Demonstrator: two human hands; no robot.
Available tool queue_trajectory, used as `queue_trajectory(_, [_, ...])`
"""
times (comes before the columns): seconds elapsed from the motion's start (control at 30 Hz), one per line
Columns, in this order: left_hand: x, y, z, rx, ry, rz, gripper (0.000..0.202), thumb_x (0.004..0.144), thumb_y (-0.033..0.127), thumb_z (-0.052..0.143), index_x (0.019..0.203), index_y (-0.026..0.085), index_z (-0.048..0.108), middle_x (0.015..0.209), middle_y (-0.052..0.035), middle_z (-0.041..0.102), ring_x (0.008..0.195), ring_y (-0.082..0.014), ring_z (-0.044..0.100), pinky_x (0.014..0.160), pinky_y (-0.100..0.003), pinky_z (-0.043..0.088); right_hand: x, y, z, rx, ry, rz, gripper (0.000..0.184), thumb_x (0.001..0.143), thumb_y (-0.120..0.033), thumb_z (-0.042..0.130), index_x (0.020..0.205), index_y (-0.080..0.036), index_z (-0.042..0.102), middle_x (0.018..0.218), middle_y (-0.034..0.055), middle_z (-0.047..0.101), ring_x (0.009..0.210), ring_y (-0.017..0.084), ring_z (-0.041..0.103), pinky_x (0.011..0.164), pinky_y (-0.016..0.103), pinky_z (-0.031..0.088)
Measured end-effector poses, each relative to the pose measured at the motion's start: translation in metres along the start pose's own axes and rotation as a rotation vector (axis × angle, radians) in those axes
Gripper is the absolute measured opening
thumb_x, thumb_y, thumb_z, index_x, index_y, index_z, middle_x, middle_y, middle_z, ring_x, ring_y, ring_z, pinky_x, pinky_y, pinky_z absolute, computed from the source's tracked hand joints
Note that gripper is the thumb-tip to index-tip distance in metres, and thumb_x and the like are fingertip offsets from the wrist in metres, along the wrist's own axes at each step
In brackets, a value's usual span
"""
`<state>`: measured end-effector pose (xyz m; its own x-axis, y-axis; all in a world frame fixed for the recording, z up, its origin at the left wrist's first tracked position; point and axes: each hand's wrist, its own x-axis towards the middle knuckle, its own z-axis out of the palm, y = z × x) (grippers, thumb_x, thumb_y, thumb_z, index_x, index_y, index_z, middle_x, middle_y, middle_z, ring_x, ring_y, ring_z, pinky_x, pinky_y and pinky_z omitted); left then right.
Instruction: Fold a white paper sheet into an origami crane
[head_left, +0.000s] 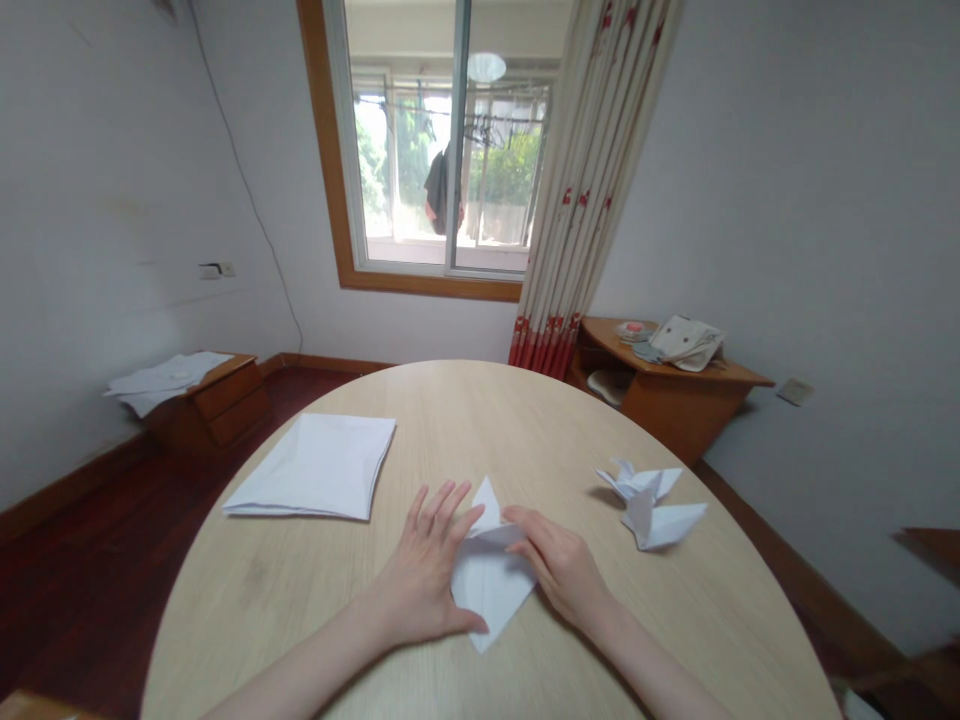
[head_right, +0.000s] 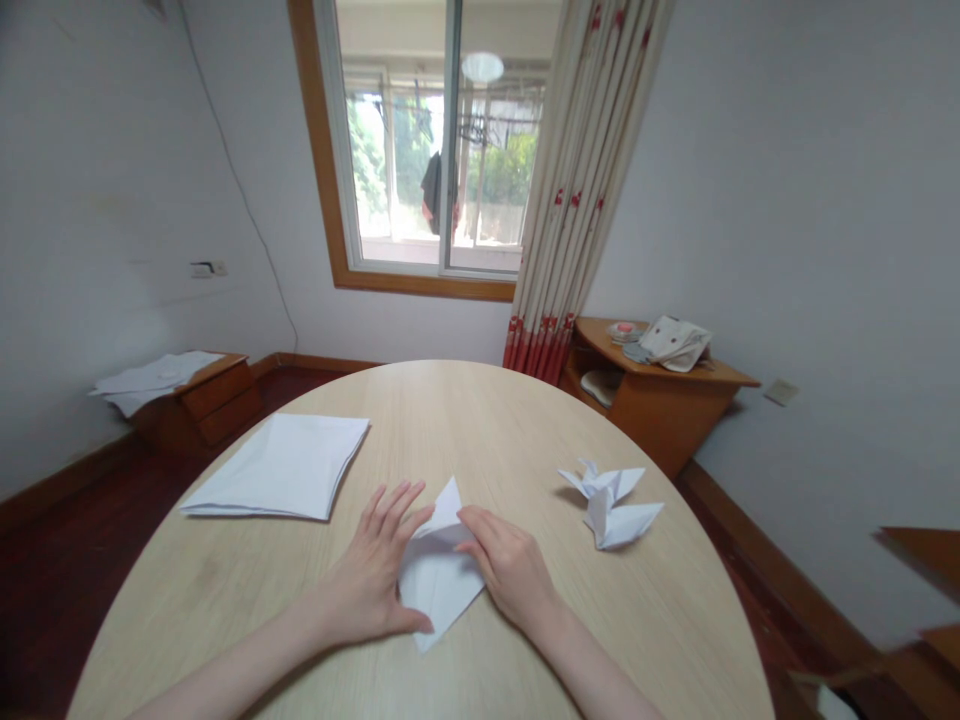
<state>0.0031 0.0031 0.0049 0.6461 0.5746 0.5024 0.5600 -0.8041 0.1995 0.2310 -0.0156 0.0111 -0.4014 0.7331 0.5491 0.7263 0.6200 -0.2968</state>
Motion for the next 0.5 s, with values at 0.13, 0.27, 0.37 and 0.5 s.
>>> queue_trajectory(0.13, [0.0, -0.001, -0.002, 0.003, -0.009, 0.037, 0.12, 0.052, 0.058, 0.082, 0.144, 0.023, 0.014, 0.151, -0.0182, 0.022, 0.14, -0.0395, 0.014, 0.111, -0.064, 0.008, 0.001, 0.002, 0.0, -0.157, 0.114, 0.026, 0.036, 0.1, -0.034, 0.032, 0.118, -0.016, 0.059, 0.088, 0.0093, 0.068, 0.08, 0.021, 0.066, 0.067, 0.031, 0.053])
queue_trajectory(0.27, [0.001, -0.001, -0.005, 0.0, -0.061, 0.042, 0.108, 0.055, 0.065, 0.078, 0.14, 0.025, 0.026, 0.152, -0.0178, 0.02, 0.14, -0.0405, 0.013, 0.11, -0.066, 0.006, 0.0, 0.003, 0.005, -0.155, 0.137, 0.081, 0.036, 0.1, -0.027, 0.031, 0.125, -0.014, 0.053, 0.086, 0.0096, 0.065, 0.08, 0.022, 0.065, 0.066, 0.031, 0.053])
queue_trajectory(0.37, [0.003, 0.0, -0.008, 0.011, -0.127, 0.02, 0.092, 0.057, 0.067, 0.076, 0.131, 0.027, 0.04, 0.153, -0.0157, 0.019, 0.14, -0.0413, 0.011, 0.109, -0.067, 0.006, 0.0, 0.003, 0.009, -0.126, 0.152, 0.096, 0.039, 0.098, -0.025, 0.032, 0.134, -0.015, 0.043, 0.096, 0.0119, 0.064, 0.087, 0.023, 0.064, 0.071, 0.033, 0.054])
queue_trajectory(0.5, [0.003, 0.002, -0.011, 0.04, -0.143, -0.01, 0.085, 0.054, 0.067, 0.077, 0.121, 0.023, 0.05, 0.152, -0.0164, 0.022, 0.14, -0.0414, 0.011, 0.11, -0.066, 0.005, 0.001, -0.001, 0.012, -0.091, 0.186, 0.124, 0.048, 0.097, -0.024, 0.035, 0.143, -0.018, 0.025, 0.113, 0.0145, 0.06, 0.097, 0.024, 0.061, 0.078, 0.037, 0.054])
